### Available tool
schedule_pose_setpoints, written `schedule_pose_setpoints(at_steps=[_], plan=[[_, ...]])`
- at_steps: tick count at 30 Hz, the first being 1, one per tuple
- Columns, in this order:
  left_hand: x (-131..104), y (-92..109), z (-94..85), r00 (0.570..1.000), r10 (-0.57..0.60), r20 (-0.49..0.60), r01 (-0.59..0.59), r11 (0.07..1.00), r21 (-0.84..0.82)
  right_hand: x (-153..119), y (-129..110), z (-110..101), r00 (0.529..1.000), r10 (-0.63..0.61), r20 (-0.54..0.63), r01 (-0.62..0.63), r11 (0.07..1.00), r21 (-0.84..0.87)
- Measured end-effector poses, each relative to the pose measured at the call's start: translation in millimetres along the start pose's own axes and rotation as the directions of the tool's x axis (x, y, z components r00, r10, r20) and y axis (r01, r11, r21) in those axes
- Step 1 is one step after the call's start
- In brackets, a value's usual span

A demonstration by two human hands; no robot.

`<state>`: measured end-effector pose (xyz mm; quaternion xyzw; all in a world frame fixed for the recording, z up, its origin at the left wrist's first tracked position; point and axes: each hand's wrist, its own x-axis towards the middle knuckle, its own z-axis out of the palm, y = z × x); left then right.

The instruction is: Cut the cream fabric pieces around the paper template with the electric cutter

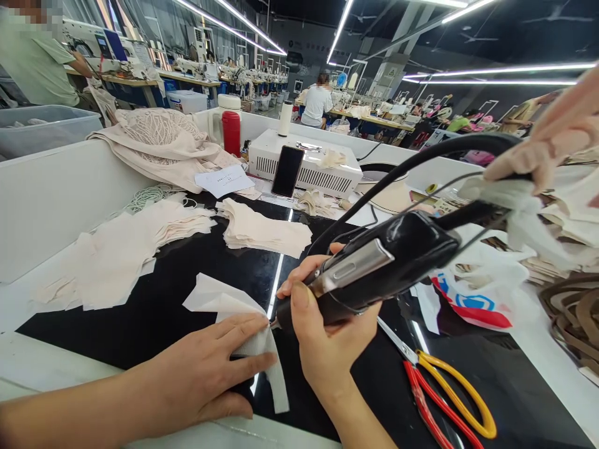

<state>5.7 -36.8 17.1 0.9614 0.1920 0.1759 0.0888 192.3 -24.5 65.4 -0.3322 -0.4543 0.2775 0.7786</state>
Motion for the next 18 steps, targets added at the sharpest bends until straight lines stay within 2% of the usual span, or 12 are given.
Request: schedule_pose_setpoints(at_steps=[5,10,13,18], plan=[[-2,-21,-14.9,0.999,0.014,-0.032,-0.013,1.0,0.02,4,-1,1,1.0,0.013,0.005,-0.013,1.0,-0.001],[-13,-41,-22.7,0.999,0.009,0.033,-0.011,0.997,0.076,13,-15,-4,0.997,-0.028,-0.067,0.025,0.999,-0.035],[-11,-35,-21.8,0.999,-0.031,0.04,0.024,0.987,0.159,14,-26,-11,0.995,-0.022,-0.099,0.018,0.999,-0.046],[10,-9,-8.6,0.984,-0.141,0.111,0.085,0.909,0.407,3,-42,-21,0.997,0.012,-0.082,-0.015,0.999,-0.036]])
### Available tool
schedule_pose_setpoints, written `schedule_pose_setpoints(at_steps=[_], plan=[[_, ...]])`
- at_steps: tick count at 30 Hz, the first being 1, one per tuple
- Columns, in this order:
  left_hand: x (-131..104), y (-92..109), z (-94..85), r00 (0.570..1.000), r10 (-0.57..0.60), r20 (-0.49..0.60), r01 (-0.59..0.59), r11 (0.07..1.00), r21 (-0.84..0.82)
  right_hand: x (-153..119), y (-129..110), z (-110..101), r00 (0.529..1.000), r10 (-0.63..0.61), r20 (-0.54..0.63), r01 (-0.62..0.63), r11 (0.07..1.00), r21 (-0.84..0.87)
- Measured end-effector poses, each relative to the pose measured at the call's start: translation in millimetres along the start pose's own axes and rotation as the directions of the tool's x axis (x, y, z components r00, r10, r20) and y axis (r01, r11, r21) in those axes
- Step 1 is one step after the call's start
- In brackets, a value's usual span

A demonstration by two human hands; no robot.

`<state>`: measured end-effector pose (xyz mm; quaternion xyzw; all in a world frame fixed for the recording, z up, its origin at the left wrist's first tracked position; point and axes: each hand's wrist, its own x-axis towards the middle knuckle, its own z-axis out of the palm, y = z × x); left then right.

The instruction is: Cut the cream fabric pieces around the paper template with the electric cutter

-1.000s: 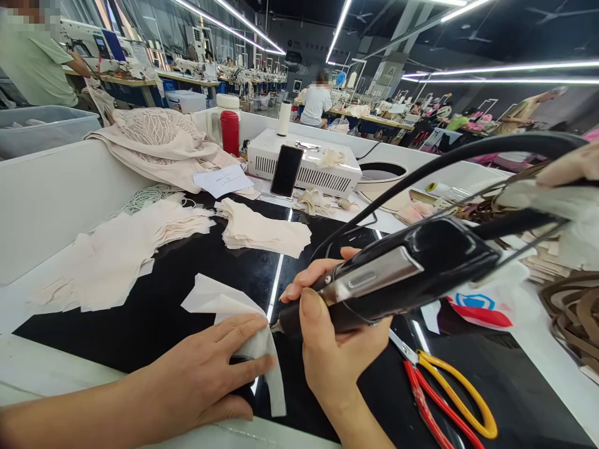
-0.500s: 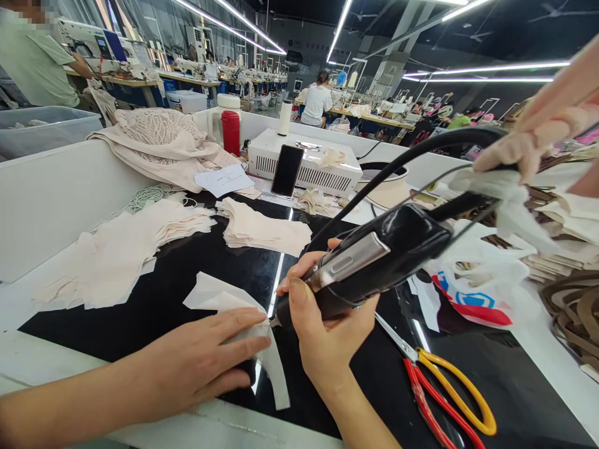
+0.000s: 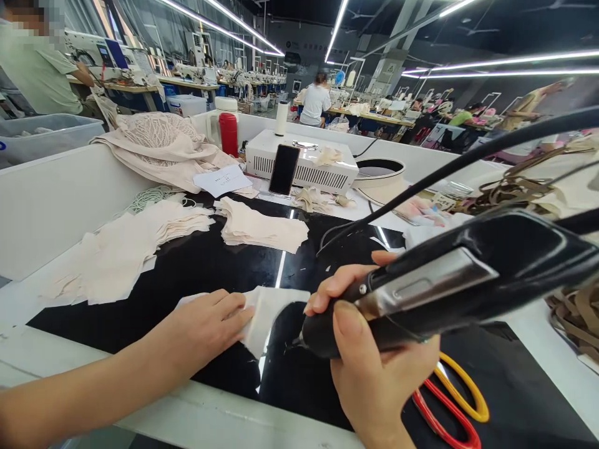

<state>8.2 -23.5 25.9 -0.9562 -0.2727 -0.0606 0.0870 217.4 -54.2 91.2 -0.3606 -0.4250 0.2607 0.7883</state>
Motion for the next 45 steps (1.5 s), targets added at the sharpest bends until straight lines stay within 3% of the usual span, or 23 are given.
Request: schedule_pose_setpoints(at_steps=[5,12,16,20,24,28,33,39,45], plan=[[9,23,4.0,0.999,-0.038,0.025,0.037,0.999,0.034,-13,-5,-8,0.998,-0.026,0.051,0.024,0.999,0.041],[0,27,5.9,0.996,-0.055,-0.076,0.057,0.998,0.02,-20,-6,-13,0.996,-0.015,0.088,0.013,1.0,0.026],[0,25,-0.6,0.999,0.021,-0.038,-0.016,0.992,0.124,-25,-4,-8,0.995,-0.035,0.092,0.033,0.999,0.028],[4,23,-13.1,0.985,0.09,-0.144,-0.085,0.995,0.043,-30,-1,-5,0.997,-0.049,0.063,0.045,0.998,0.054],[9,23,-15.8,0.93,0.244,-0.275,-0.285,0.951,-0.122,-33,0,-5,0.998,-0.03,0.059,0.027,0.998,0.049],[12,22,-7.4,0.883,0.349,-0.314,-0.422,0.883,-0.205,-33,1,-5,0.997,-0.05,0.067,0.047,0.998,0.043],[17,15,5.2,0.864,0.418,-0.28,-0.478,0.857,-0.192,-33,1,-5,0.997,-0.042,0.064,0.041,0.999,0.018],[20,5,9.7,0.84,0.409,-0.358,-0.502,0.835,-0.225,-34,1,-4,0.999,-0.029,0.04,0.027,0.998,0.053],[17,-2,9.0,0.851,0.409,-0.33,-0.49,0.845,-0.216,-35,2,-4,0.998,-0.048,0.044,0.045,0.997,0.057]])
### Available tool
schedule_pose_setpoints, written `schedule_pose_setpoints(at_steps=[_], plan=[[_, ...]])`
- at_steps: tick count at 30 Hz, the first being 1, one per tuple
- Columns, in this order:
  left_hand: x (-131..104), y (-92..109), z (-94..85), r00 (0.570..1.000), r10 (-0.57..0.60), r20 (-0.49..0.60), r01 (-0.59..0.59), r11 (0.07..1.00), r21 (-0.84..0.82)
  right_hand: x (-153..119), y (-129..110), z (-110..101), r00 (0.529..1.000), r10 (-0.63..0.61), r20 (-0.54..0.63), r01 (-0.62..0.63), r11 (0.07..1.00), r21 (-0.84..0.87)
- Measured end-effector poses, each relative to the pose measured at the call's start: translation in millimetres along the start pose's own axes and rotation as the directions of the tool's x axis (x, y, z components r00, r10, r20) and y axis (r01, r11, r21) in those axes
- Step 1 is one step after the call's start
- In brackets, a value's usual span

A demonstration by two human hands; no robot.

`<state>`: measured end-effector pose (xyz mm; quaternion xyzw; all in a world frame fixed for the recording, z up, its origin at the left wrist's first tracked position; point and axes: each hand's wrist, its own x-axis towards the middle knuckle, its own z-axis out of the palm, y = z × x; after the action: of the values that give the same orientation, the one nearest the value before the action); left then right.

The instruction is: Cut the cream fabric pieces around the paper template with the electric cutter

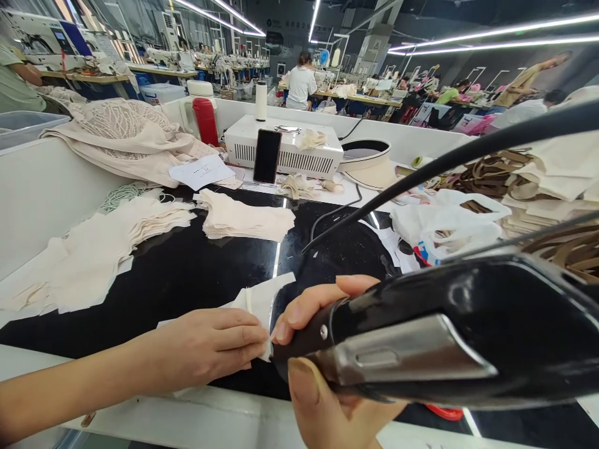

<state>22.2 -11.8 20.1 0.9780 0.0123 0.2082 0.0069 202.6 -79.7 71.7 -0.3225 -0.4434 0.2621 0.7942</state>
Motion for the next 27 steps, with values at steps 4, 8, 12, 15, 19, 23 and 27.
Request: schedule_pose_setpoints(at_steps=[4,8,12,15,19,23,27], plan=[[0,0,-1.8,0.999,-0.015,0.043,0.014,1.0,0.01,2,-1,-1,1.0,0.014,0.02,-0.014,1.0,0.01],[1,-3,-0.6,0.999,-0.001,0.049,0.0,1.0,0.005,3,-3,-2,0.999,0.01,0.04,-0.011,1.0,0.003],[0,-5,-0.1,0.999,-0.017,0.029,0.018,1.0,-0.015,3,-2,-3,0.999,-0.003,0.039,0.003,1.0,-0.011],[0,-5,-1.6,0.999,-0.028,0.019,0.029,0.999,-0.023,3,-3,-5,0.999,-0.008,0.042,0.009,1.0,-0.011],[0,-3,-1.9,0.998,-0.049,0.036,0.051,0.998,-0.038,5,-7,-15,0.994,0.081,0.078,-0.079,0.997,-0.018],[-1,-2,1.3,0.997,-0.068,0.046,0.07,0.997,-0.045,5,-11,-28,0.974,0.178,0.141,-0.174,0.984,-0.038],[-1,-1,3.5,0.995,-0.091,0.047,0.094,0.993,-0.072,6,-11,-33,0.975,0.184,0.123,-0.179,0.983,-0.047]])
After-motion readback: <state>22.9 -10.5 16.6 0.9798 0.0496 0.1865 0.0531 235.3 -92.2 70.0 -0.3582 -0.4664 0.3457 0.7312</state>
